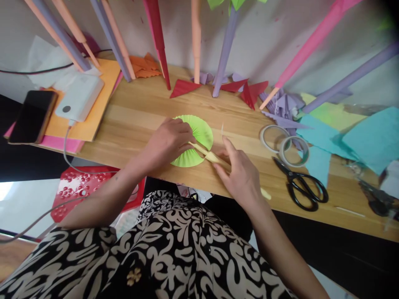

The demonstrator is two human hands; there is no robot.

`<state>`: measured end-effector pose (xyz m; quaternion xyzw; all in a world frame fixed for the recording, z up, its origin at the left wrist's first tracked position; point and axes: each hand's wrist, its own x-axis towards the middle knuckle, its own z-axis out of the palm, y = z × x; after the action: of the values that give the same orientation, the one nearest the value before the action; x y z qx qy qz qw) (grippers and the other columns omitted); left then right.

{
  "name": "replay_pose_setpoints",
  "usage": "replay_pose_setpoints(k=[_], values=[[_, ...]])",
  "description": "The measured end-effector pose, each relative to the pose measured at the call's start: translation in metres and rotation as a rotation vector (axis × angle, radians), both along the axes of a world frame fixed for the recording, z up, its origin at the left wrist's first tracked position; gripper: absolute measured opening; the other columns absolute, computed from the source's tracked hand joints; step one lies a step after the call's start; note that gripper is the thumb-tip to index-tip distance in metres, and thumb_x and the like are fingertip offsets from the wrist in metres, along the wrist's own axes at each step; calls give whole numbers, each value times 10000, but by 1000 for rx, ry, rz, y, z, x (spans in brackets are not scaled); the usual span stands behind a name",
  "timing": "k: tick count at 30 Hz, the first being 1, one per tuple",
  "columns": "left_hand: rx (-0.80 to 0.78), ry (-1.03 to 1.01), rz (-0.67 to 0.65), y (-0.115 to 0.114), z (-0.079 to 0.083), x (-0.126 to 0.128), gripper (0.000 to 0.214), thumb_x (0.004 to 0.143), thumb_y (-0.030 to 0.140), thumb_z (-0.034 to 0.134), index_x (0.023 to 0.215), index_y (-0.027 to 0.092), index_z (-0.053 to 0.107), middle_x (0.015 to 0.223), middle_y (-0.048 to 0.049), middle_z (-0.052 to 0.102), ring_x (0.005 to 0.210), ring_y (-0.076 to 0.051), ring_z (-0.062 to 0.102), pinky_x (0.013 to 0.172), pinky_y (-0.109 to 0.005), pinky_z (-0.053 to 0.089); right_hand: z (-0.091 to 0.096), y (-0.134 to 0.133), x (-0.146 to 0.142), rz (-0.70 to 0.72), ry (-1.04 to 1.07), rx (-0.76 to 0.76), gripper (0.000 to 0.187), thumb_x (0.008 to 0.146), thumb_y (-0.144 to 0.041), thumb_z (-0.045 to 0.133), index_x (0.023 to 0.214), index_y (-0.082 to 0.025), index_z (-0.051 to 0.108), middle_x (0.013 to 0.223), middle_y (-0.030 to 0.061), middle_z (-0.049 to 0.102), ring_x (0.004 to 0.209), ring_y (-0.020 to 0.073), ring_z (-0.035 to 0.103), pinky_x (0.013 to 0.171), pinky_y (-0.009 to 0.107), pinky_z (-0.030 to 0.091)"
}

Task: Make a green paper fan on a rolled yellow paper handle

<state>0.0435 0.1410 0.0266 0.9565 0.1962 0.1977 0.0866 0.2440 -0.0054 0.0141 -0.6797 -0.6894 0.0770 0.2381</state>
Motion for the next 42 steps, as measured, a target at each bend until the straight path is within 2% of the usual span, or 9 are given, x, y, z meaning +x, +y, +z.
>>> replay_pose_setpoints(k=[4,8,13,20,24,27,32,36,42], values=[[32,-7,-6,-4,-8,0,228,994,314,533,907,213,718,888,-53,697,837,-201,584,771,-362,391,-4,-2,1,2,-6,-39,625,948,-235,549,1537,-241,341,1066,57,746,1000,254,674,841,397,545],[34,-28,5,-7,-11,5,255,1008,315,505,905,213,714,867,-49,693,815,-193,580,760,-361,386,6,4,3,-2,-8,-64,647,961,-259,528,1565,-247,295,1067,49,749,978,244,685,834,383,543],[38,-48,44,-6,-12,6,249,1001,299,520,866,207,707,856,-45,691,822,-196,574,754,-361,382,19,31,1,57,-68,-140,671,933,-164,508,1565,-280,315,1067,29,752,957,221,692,795,334,523],[38,-75,68,-1,-16,3,256,989,278,538,808,201,701,783,-33,666,763,-191,546,741,-366,368,16,60,-7,140,-207,-269,682,935,-180,530,1572,-283,311,1035,42,759,890,211,678,701,286,452],[45,-78,43,0,-16,3,257,994,286,528,814,217,697,768,-18,653,754,-196,523,728,-370,347,16,63,-10,124,-266,-285,663,941,-206,512,1570,-277,317,1005,53,761,854,212,666,671,282,412],[55,-23,49,-1,-13,5,339,1016,300,470,749,206,658,724,-22,611,749,-197,501,725,-368,336,18,63,-11,104,-287,-292,650,944,-182,471,1569,-273,314,978,54,762,815,205,658,656,278,392],[47,31,66,-2,-11,6,370,1023,292,402,722,207,600,692,-22,555,738,-186,468,740,-357,352,23,61,-8,137,-197,-317,604,938,-171,445,1530,-254,363,925,36,758,777,190,659,638,265,379],[48,47,59,-3,-12,7,322,1004,289,433,729,219,584,702,-29,569,745,-202,467,729,-371,352,24,58,-5,137,-162,-314,570,940,-188,450,1503,-261,395,895,26,755,763,189,665,626,261,372],[-68,45,38,-3,-9,9,311,1015,291,446,727,198,519,828,-38,637,850,-207,505,827,-387,363,24,57,-5,121,-154,-314,580,938,-190,466,1508,-261,388,924,28,766,785,195,679,623,266,382]])
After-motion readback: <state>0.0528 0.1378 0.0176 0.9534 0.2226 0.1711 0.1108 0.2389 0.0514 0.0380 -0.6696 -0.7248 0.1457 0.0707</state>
